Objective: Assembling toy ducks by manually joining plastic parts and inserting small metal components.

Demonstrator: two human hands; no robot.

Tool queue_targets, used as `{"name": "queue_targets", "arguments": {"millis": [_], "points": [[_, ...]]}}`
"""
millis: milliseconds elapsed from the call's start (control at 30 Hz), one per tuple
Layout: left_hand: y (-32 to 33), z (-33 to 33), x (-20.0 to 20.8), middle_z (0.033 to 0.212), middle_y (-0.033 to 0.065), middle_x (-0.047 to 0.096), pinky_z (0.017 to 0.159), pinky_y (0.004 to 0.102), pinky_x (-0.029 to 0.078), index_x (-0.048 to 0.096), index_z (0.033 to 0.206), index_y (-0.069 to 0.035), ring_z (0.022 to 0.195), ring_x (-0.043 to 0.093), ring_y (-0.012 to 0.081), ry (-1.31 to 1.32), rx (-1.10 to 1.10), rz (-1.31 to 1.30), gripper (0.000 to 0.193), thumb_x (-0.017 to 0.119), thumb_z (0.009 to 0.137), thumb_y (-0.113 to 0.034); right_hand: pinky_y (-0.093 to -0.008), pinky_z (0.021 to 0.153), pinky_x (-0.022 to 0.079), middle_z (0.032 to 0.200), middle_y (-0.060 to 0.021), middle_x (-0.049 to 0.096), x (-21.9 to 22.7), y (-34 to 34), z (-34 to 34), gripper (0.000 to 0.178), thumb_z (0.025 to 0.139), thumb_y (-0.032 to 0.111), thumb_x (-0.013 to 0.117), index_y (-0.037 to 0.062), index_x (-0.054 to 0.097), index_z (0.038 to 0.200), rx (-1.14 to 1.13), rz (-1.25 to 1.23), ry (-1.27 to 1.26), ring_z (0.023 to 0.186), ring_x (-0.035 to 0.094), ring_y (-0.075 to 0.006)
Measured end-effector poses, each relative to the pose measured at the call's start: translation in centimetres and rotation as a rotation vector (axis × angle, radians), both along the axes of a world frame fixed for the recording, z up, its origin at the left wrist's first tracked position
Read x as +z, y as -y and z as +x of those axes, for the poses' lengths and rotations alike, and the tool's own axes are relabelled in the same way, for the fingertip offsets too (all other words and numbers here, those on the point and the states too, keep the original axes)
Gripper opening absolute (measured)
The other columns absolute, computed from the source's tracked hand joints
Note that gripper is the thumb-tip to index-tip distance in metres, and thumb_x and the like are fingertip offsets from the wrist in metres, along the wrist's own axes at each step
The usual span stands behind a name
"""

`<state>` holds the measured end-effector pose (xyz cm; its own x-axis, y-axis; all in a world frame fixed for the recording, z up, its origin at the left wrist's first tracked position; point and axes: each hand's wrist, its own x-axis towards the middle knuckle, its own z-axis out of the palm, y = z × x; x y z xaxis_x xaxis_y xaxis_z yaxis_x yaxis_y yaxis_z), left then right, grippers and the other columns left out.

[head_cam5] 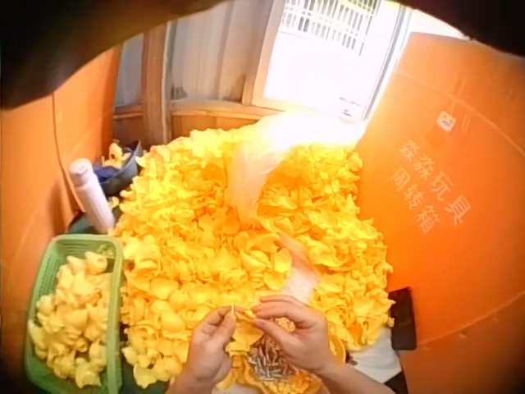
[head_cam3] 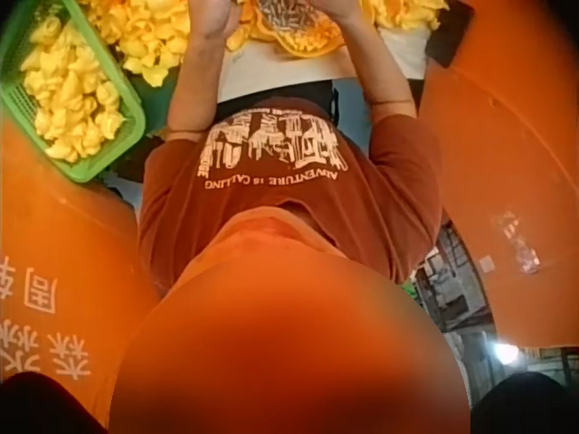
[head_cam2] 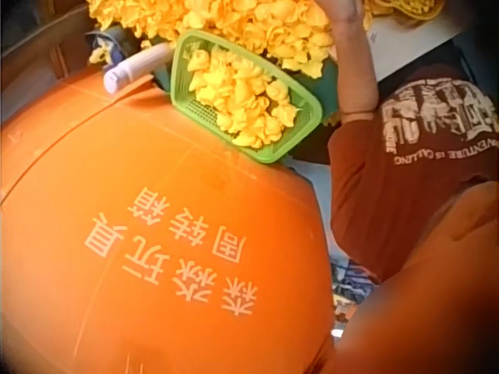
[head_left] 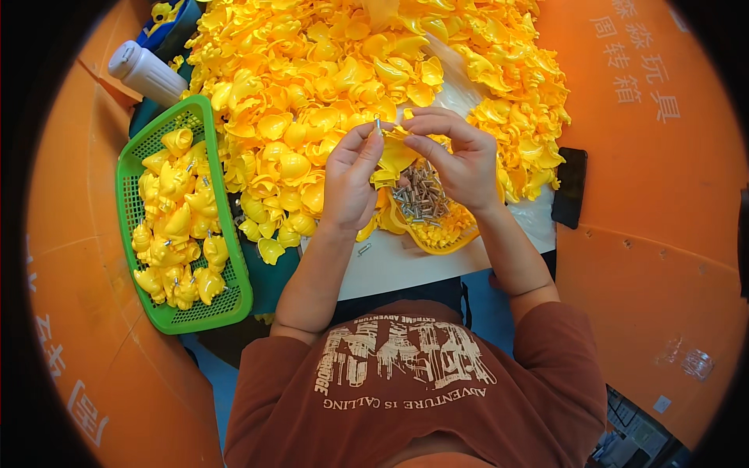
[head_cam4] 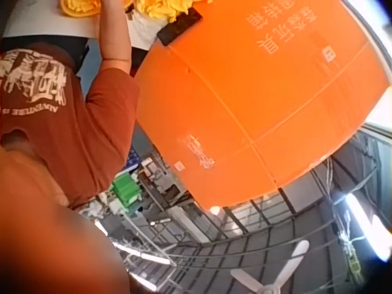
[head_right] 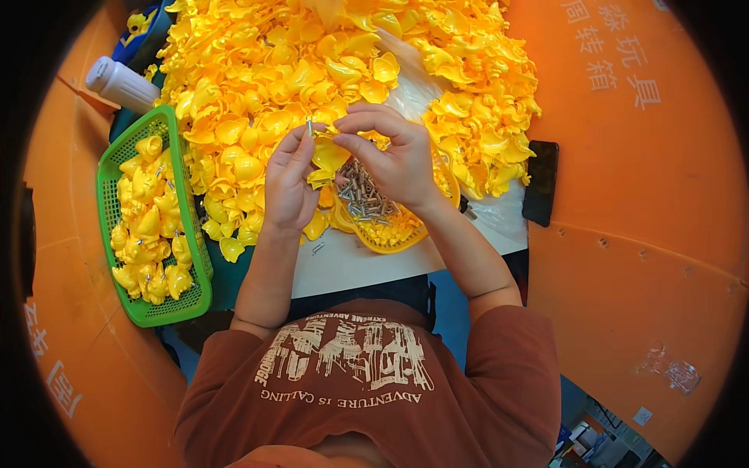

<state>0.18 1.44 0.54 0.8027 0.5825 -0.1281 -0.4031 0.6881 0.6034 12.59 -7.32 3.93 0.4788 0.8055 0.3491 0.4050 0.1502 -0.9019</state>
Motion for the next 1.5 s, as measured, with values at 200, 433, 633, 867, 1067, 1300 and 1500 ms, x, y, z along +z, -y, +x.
{"name": "queue_targets", "arguments": {"millis": [200, 433, 633, 867, 1067, 1300, 1500], "points": [[-0.1, -0.2, -0.1, 0.097, 0.0062, 0.061, 0.062, 0.0241, 0.052, 0.055, 0.108, -0.001, 0.082, 0.060, 0.0107, -0.059, 0.018, 0.080, 0.022, 0.048, 0.093, -0.016, -0.0322, 0.087, 0.043, 0.088, -0.0061, 0.068, 1.5, -0.3, 0.5, 0.013, 0.070, -0.003, 0.070, 0.0017, 0.067, 0.082, 0.120, 0.055, 0.289, 0.100, 0.056, -0.0220], [0.2, 0.3, -0.3, 0.095, 0.0050, 0.061, 0.075, 0.0204, 0.043, 0.057, 0.105, 0.002, 0.083, 0.055, 0.0065, -0.102, 0.134, 0.231, 0.022, 0.050, 0.093, -0.014, -0.0334, 0.083, 0.046, 0.086, -0.0060, 0.068, 0.8, -0.2, 0.4, 0.012, 0.070, -0.002, 0.070, 0.0032, 0.068, 0.081, 0.032, -0.015, 0.391, 0.095, 0.059, -0.0238], [0.8, -0.1, 0.2, 0.096, 0.0070, 0.061, 0.072, 0.0195, 0.044, 0.056, 0.106, 0.006, 0.083, 0.054, 0.0071, -0.095, 0.227, 0.474, 0.022, 0.055, 0.090, -0.009, -0.0252, 0.072, 0.050, 0.082, -0.0062, 0.065, 1.2, 0.2, 1.0, 0.008, 0.076, 0.000, 0.068, -0.0019, 0.064, 0.083, 0.171, -0.228, -0.375, 0.081, 0.062, -0.0137], [-0.2, -0.2, 0.0, 0.096, 0.0073, 0.061, 0.074, 0.0194, 0.045, 0.056, 0.106, 0.006, 0.084, 0.055, 0.0073, -0.115, 0.286, 0.523, 0.022, 0.055, 0.090, -0.009, -0.0218, 0.067, 0.050, 0.080, -0.0053, 0.063, 0.9, -1.6, 1.4, 0.019, 0.078, 0.001, 0.067, -0.0028, 0.061, 0.095, 0.276, -0.244, -0.232, 0.072, 0.060, -0.0092], [-1.6, -0.1, -0.7, 0.101, 0.0079, 0.059, 0.071, 0.0207, 0.046, 0.054, 0.104, 0.003, 0.083, 0.056, 0.0082, -0.204, 0.406, 0.357, 0.021, 0.053, 0.091, -0.014, -0.0218, 0.068, 0.049, 0.079, -0.0034, 0.062, 0.0, -4.8, 1.6, 0.038, 0.079, 0.004, 0.066, 0.0001, 0.053, 0.115, 0.308, -0.164, -0.222, 0.071, 0.057, -0.0092], [-6.1, -2.9, 0.1, 0.102, 0.0089, 0.057, 0.065, 0.0337, 0.049, 0.044, 0.107, -0.008, 0.087, 0.060, 0.0234, -0.144, 0.734, 0.047, 0.019, 0.041, 0.096, -0.023, -0.0293, 0.068, 0.048, 0.086, -0.0080, 0.066, -0.8, -9.0, 2.8, 0.020, 0.081, 0.018, 0.063, 0.0064, 0.065, 0.098, 0.100, -0.377, 0.456, 0.073, 0.061, -0.0171], [-6.6, -3.2, 0.1, 0.104, 0.0073, 0.057, 0.065, 0.0378, 0.047, 0.043, 0.107, -0.011, 0.086, 0.060, 0.0252, -0.162, 0.801, -0.044, 0.018, 0.039, 0.096, -0.025, -0.0420, 0.068, 0.050, 0.084, -0.0118, 0.065, -1.4, -12.4, 0.8, 0.015, 0.075, 0.016, 0.057, 0.0089, 0.065, 0.086, 0.329, -0.573, 0.839, 0.084, 0.062, -0.0291]]}}
